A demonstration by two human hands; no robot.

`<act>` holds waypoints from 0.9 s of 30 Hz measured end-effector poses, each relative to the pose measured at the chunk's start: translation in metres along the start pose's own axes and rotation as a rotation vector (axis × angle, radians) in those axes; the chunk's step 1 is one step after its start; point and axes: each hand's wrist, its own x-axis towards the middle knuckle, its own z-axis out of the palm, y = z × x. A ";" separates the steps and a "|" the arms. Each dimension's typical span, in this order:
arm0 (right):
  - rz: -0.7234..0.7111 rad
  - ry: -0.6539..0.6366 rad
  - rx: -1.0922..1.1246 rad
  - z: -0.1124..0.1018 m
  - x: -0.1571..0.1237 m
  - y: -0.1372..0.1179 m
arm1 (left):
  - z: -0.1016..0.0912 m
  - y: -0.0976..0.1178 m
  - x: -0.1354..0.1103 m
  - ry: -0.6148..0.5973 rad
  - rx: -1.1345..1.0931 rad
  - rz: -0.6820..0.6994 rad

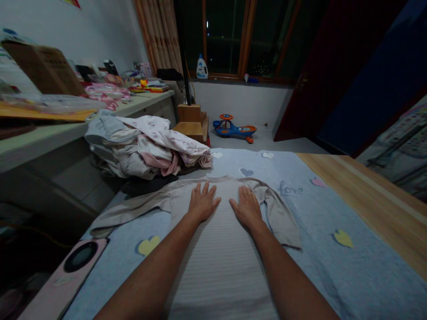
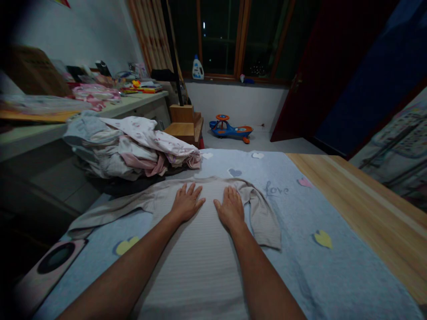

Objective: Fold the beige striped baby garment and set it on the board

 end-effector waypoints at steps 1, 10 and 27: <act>0.014 0.001 0.000 0.000 0.000 0.000 | -0.001 0.001 0.001 -0.013 0.001 -0.009; -0.150 -0.011 0.064 -0.001 0.001 0.005 | -0.019 0.039 0.027 0.005 -0.038 -0.027; 0.216 0.370 0.013 -0.033 0.010 0.047 | 0.011 0.068 0.039 0.043 -0.128 0.339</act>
